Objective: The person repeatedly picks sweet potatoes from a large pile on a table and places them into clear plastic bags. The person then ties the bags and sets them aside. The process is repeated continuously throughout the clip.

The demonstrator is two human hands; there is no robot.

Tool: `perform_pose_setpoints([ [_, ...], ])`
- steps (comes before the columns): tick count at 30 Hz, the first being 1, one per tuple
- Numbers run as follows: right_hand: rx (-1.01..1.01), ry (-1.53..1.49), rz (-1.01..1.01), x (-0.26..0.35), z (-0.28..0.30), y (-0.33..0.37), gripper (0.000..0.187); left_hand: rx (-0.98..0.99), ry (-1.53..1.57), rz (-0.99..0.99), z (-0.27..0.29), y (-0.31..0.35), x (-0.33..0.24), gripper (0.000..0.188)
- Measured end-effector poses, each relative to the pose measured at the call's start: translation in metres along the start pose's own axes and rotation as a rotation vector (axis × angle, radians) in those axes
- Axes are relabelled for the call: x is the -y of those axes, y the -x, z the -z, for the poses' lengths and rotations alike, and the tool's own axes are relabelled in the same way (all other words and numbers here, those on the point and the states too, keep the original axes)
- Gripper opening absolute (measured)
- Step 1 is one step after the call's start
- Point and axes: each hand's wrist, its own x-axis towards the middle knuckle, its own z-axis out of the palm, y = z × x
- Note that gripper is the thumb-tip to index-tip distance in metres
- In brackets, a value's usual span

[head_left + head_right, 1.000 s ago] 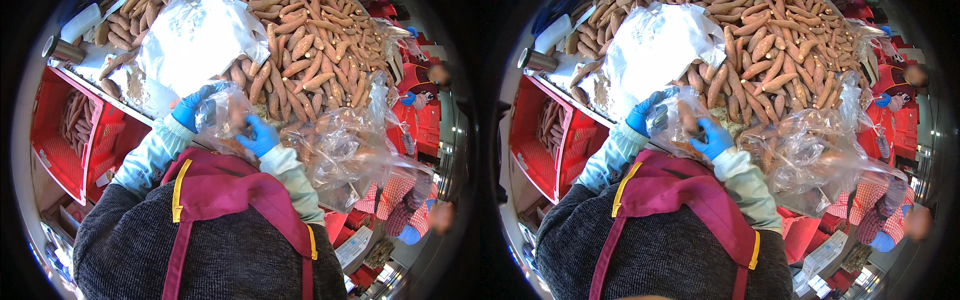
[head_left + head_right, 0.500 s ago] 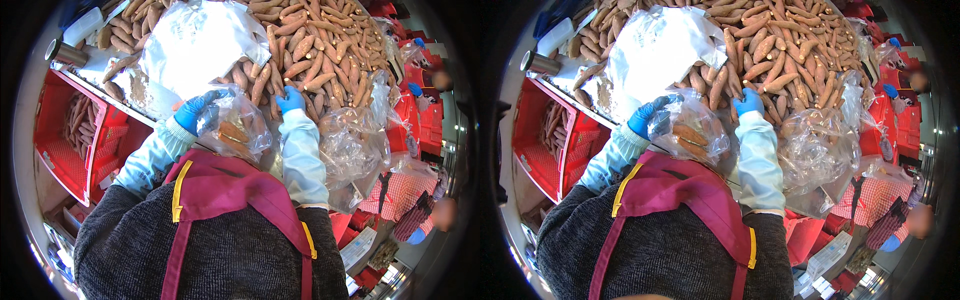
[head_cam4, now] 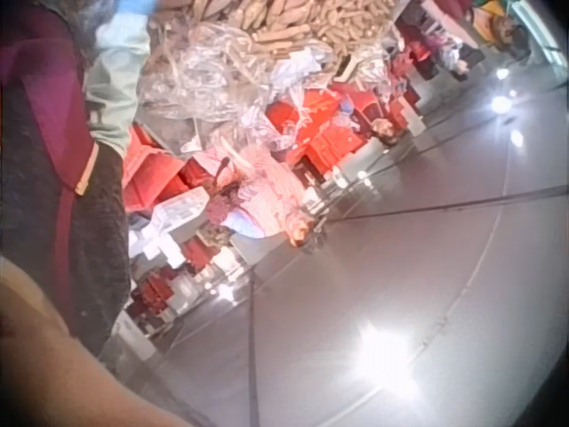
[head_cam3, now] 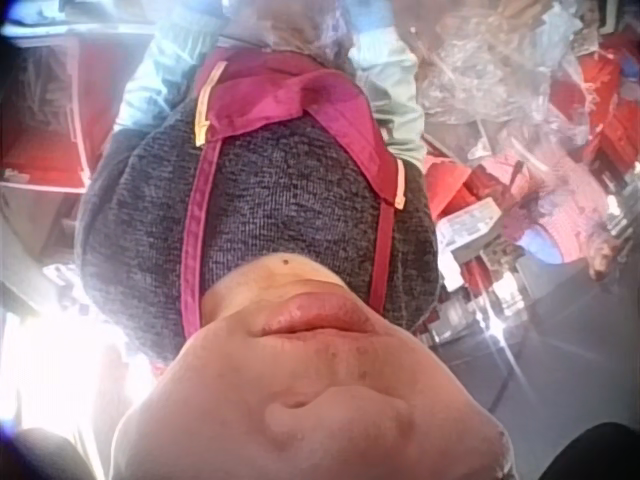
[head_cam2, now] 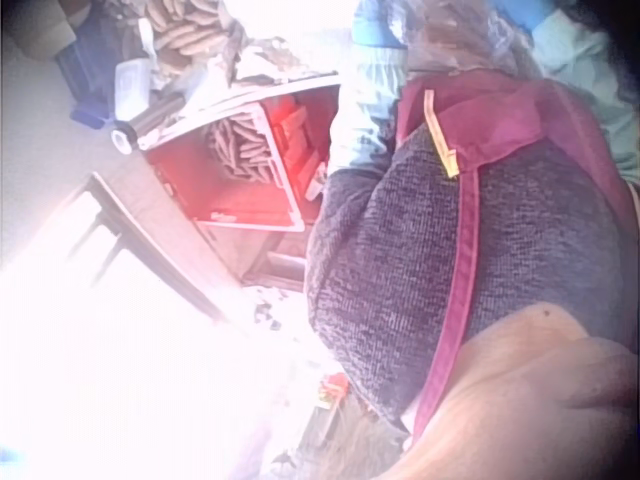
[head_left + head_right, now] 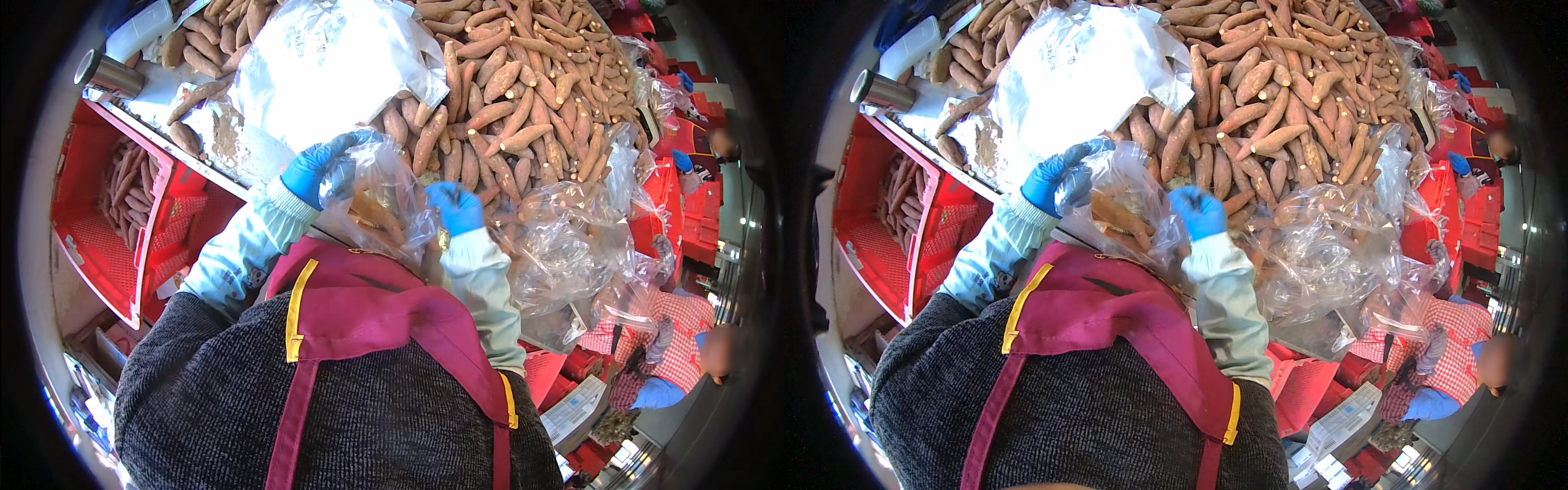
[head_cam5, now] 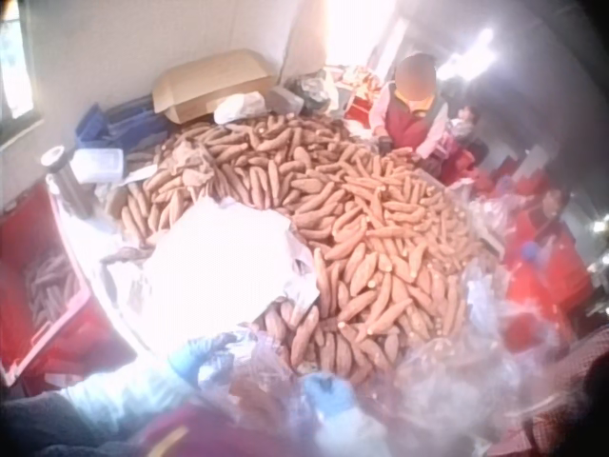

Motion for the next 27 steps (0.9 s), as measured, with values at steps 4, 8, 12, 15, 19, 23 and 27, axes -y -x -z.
perform_pose_setpoints([
  [4,-0.234,0.408,0.224,-0.011,-0.002,-0.044,0.031,0.015,0.028,0.033,0.002,0.001,0.001,0.056],
  [8,-0.207,0.894,0.332,-0.018,-0.013,-0.078,0.036,-0.014,0.022,0.033,0.003,0.003,0.006,0.056],
  [12,-0.03,0.234,0.066,-0.003,-0.012,-0.062,0.021,-0.056,0.028,0.033,0.008,0.007,0.004,0.058],
  [15,0.178,-0.037,0.189,0.014,-0.006,-0.024,0.022,-0.032,0.044,-0.008,0.011,0.008,0.001,0.058],
  [19,0.272,0.078,0.113,0.019,0.015,0.002,0.021,-0.018,0.029,-0.021,0.008,0.002,0.0,0.048],
  [23,-0.502,0.471,0.314,0.012,0.08,-0.022,0.023,-0.004,0.053,-0.004,0.001,-0.002,-0.001,0.039],
  [27,-0.495,1.068,0.047,-0.003,0.125,-0.035,0.04,-0.069,0.013,0.01,-0.002,-0.003,-0.002,0.045],
])
